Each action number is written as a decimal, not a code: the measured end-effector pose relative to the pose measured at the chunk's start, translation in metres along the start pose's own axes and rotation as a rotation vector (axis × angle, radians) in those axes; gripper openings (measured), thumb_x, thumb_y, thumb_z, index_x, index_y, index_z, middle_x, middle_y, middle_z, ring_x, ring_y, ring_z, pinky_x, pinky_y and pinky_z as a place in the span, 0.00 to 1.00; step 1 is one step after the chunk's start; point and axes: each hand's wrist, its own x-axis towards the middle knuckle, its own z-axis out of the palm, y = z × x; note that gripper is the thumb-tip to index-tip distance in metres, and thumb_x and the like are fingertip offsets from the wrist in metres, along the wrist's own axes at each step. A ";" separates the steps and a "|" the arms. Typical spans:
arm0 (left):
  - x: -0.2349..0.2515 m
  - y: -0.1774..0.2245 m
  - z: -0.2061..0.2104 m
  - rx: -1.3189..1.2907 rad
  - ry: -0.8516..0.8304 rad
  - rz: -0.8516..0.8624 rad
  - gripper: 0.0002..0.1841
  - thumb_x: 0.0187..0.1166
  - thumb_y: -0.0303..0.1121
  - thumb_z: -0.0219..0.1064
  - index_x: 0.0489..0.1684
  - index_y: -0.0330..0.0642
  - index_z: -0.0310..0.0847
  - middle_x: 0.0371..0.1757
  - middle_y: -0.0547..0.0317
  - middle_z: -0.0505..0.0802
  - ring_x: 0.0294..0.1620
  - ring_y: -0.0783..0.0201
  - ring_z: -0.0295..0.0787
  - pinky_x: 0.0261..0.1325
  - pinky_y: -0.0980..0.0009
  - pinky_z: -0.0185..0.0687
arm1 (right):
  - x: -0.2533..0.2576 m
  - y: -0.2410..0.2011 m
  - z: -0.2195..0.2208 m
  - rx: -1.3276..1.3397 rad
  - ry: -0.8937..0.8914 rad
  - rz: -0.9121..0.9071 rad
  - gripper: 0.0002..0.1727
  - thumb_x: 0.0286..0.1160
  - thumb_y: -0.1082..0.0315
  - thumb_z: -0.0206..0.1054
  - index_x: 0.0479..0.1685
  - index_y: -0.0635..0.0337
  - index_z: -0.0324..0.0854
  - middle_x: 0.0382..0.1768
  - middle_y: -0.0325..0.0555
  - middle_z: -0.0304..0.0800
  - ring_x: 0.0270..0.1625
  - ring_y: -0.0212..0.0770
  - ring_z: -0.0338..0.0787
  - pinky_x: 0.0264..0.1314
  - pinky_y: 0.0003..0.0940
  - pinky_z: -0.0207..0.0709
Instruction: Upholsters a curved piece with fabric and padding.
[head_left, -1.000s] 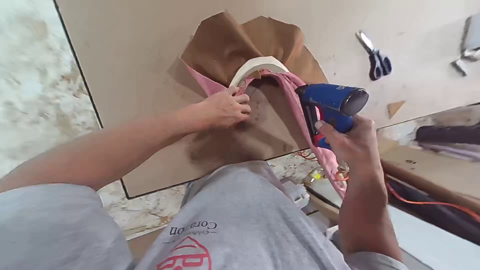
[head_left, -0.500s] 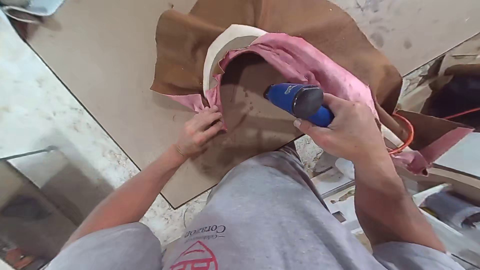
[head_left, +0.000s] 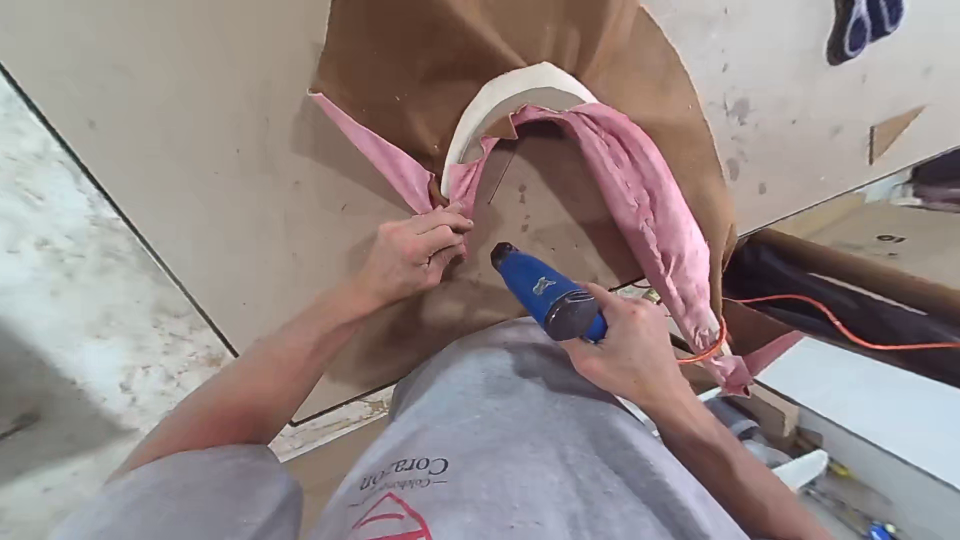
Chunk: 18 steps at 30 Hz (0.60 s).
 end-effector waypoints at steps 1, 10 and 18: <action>0.000 -0.001 -0.001 0.002 0.004 0.001 0.09 0.82 0.31 0.67 0.39 0.37 0.92 0.61 0.50 0.95 0.70 0.57 0.90 0.73 0.59 0.85 | 0.001 -0.004 0.004 -0.015 -0.012 0.003 0.23 0.65 0.50 0.69 0.57 0.51 0.91 0.33 0.40 0.96 0.33 0.38 0.93 0.34 0.46 0.83; 0.010 -0.017 -0.016 0.040 -0.073 0.040 0.10 0.84 0.27 0.58 0.34 0.37 0.84 0.58 0.51 0.95 0.61 0.56 0.94 0.54 0.57 0.91 | 0.015 -0.023 0.017 -0.052 -0.072 0.003 0.23 0.65 0.50 0.70 0.57 0.50 0.91 0.33 0.40 0.96 0.34 0.38 0.94 0.34 0.45 0.82; 0.012 -0.016 -0.024 0.082 -0.126 0.091 0.10 0.81 0.27 0.58 0.45 0.43 0.88 0.63 0.55 0.94 0.62 0.55 0.94 0.48 0.55 0.91 | 0.019 -0.026 0.014 -0.089 -0.121 0.011 0.23 0.64 0.50 0.70 0.57 0.50 0.91 0.33 0.40 0.96 0.34 0.38 0.94 0.34 0.46 0.83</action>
